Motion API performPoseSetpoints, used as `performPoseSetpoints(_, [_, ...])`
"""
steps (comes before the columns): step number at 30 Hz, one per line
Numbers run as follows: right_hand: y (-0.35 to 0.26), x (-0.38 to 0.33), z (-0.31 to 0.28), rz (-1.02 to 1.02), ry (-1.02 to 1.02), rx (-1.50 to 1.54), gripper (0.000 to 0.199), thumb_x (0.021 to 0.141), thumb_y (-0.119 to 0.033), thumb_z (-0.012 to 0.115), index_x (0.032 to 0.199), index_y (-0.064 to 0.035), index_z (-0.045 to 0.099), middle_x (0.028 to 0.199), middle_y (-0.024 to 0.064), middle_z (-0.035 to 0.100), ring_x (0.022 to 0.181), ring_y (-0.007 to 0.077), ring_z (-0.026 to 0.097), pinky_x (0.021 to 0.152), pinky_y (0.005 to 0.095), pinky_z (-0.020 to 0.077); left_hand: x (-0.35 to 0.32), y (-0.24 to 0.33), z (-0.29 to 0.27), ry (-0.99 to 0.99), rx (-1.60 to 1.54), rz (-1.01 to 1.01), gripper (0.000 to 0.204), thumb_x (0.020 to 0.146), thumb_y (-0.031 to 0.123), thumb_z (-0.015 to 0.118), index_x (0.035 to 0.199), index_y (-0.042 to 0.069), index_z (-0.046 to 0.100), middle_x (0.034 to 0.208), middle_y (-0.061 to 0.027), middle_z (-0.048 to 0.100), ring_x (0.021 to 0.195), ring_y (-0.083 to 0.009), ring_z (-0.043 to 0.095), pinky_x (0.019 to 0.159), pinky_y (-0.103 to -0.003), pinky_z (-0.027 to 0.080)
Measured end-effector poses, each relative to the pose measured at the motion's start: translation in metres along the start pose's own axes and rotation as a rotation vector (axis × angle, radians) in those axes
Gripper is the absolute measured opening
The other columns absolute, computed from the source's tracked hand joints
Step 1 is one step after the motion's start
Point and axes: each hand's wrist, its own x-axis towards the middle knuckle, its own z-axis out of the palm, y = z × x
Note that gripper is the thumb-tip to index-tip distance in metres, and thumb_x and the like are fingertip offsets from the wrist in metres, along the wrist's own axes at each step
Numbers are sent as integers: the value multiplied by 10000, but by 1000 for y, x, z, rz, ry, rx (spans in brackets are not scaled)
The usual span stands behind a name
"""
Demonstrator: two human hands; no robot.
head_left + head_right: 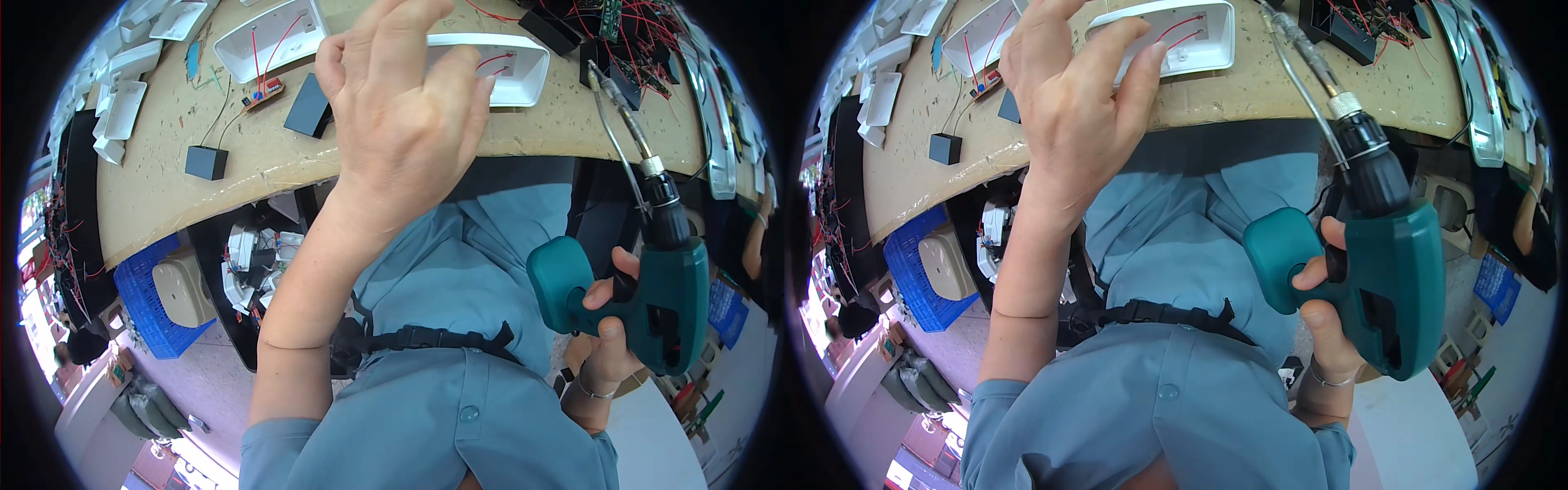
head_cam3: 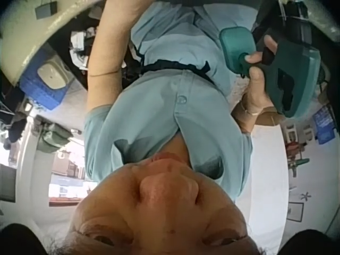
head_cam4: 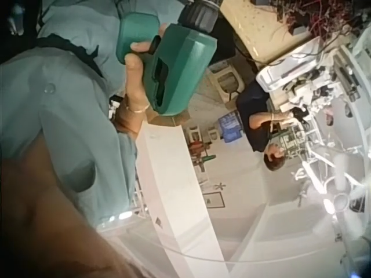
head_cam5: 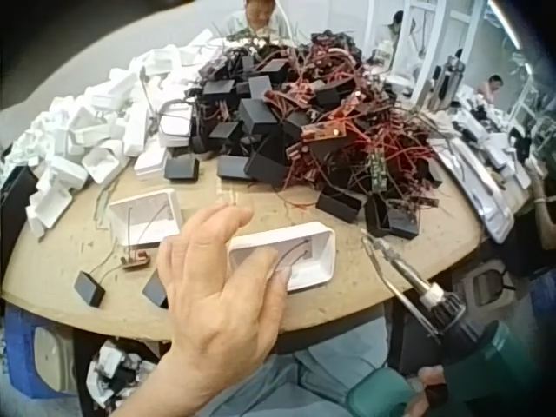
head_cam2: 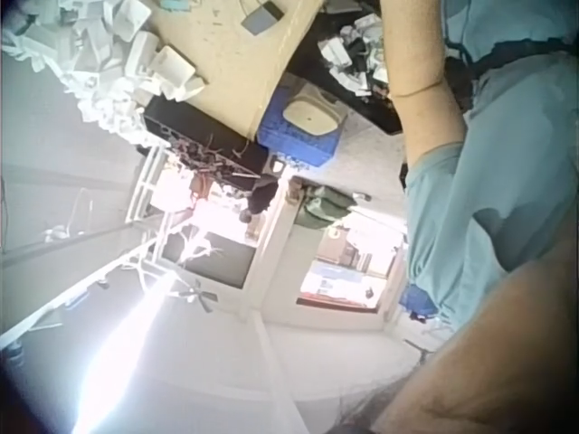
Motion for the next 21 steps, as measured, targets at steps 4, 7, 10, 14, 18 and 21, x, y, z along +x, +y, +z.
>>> performPoseSetpoints(4, [3,-4,3,23,-57,38,677,742,-285,760,1204,99,448,1076,232,588,665,154,606,576,244,494,7,-15,50,695,-184,221,161,723,132,648,827,9,633,1134,-161,516,1096,-324,471,876,-455,301])
performPoseSetpoints(7, [3,-5,6,69,-48,88,671,738,-271,766,1201,97,450,1081,237,584,667,160,607,582,245,494,10,11,8,-26,46,-131,163,730,151,638,817,14,626,1107,-149,522,1088,-310,475,886,-467,283])
performPoseSetpoints(10, [6,-4,4,46,-88,91,669,741,-268,765,1206,93,447,1085,242,580,668,167,608,587,250,496,11,11,13,-12,-2,-147,135,726,131,638,802,21,621,1088,-147,527,1088,-309,473,880,-464,287])
performPoseSetpoints(14, [7,-6,3,73,-71,102,674,738,-281,768,1198,95,449,1085,240,581,667,160,608,588,257,499,10,12,14,16,-10,-121,111,704,96,646,792,34,619,1052,-140,537,1054,-299,492,864,-442,288])
performPoseSetpoints(18, [9,-5,1,59,-24,95,691,725,-301,777,1191,92,451,1082,235,584,663,150,609,586,266,502,11,15,3,16,222,68,130,657,68,666,776,42,620,1001,-115,552,972,-270,517,832,-413,285])
performPoseSetpoints(21, [10,-4,1,40,-14,88,696,723,-306,778,1192,90,449,1078,232,586,661,149,610,584,270,504,-2,-5,38,437,-4,53,96,625,123,613,711,145,575,798,54,565,722,-134,529,735,-359,257])
